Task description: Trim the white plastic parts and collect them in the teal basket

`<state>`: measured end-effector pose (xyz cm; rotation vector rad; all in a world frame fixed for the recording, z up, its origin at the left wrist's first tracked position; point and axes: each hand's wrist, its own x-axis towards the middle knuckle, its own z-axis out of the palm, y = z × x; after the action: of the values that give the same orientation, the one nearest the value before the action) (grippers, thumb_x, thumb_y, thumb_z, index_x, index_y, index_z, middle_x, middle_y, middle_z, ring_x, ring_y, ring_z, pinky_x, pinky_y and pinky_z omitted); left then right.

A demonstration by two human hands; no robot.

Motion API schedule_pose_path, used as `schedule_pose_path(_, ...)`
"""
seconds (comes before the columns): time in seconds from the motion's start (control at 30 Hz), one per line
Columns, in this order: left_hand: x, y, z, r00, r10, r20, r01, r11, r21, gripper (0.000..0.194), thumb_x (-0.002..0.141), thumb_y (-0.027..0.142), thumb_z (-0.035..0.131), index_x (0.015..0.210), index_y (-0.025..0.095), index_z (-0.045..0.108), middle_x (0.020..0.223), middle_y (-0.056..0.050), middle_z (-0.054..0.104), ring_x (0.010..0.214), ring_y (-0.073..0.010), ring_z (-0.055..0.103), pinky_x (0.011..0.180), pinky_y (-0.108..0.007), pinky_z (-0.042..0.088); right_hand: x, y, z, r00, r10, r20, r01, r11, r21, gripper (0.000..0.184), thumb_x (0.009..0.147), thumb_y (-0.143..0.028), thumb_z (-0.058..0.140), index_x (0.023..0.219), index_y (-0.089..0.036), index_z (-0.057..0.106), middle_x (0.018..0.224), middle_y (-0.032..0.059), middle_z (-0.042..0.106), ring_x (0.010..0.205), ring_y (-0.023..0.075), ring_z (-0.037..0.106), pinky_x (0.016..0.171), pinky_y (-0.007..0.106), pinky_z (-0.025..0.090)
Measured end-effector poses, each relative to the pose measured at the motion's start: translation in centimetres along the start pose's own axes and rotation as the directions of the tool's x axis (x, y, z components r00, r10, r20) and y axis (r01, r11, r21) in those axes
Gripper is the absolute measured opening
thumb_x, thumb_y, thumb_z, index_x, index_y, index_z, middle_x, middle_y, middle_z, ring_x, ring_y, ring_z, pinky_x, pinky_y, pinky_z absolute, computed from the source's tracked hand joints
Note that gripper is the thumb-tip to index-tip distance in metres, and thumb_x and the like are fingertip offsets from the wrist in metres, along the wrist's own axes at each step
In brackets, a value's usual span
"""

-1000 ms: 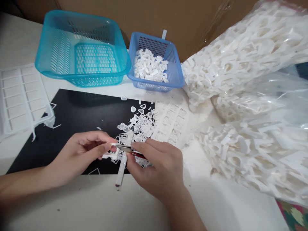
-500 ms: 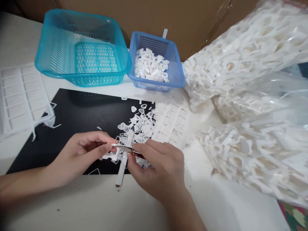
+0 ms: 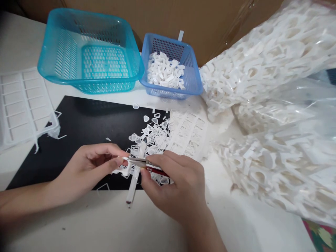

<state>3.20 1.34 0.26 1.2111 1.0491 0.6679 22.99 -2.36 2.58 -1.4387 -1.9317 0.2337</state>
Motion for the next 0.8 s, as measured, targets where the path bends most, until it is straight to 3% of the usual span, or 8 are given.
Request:
schedule_pose_path(0.17, -0.1, -0.06, -0.04, 1.0, -0.014, 0.01, 0.014, 1.0, 0.009, 0.017, 0.084, 0.03, 0.063, 0.082, 0.016, 0.074, 0.074, -0.006, 0.07, 0.066, -0.0148, 0.058, 0.056, -0.023, 0.043, 0.25, -0.28, -0.26, 0.997, -0.015, 0.079, 0.016, 1.0, -0.008, 0.008, 0.073, -0.016, 0.067, 0.08, -0.02, 0.067, 0.057, -0.0042, 0.063, 0.046, 0.0097, 0.054, 0.043, 0.024, 0.04)
schedule_pose_path(0.8, 0.18, 0.12, -0.15, 1.0, -0.002, 0.03, 0.001, 1.0, 0.005, 0.016, 0.086, 0.029, 0.063, 0.084, 0.018, 0.074, 0.076, -0.002, 0.072, 0.067, -0.0127, 0.057, 0.059, -0.021, 0.043, 0.22, -0.21, 0.31, 0.998, -0.031, 0.055, 0.033, 0.999, -0.03, 0.006, 0.073, -0.014, 0.067, 0.076, -0.019, 0.068, 0.056, -0.0044, 0.062, 0.046, 0.0091, 0.053, 0.044, 0.023, 0.039)
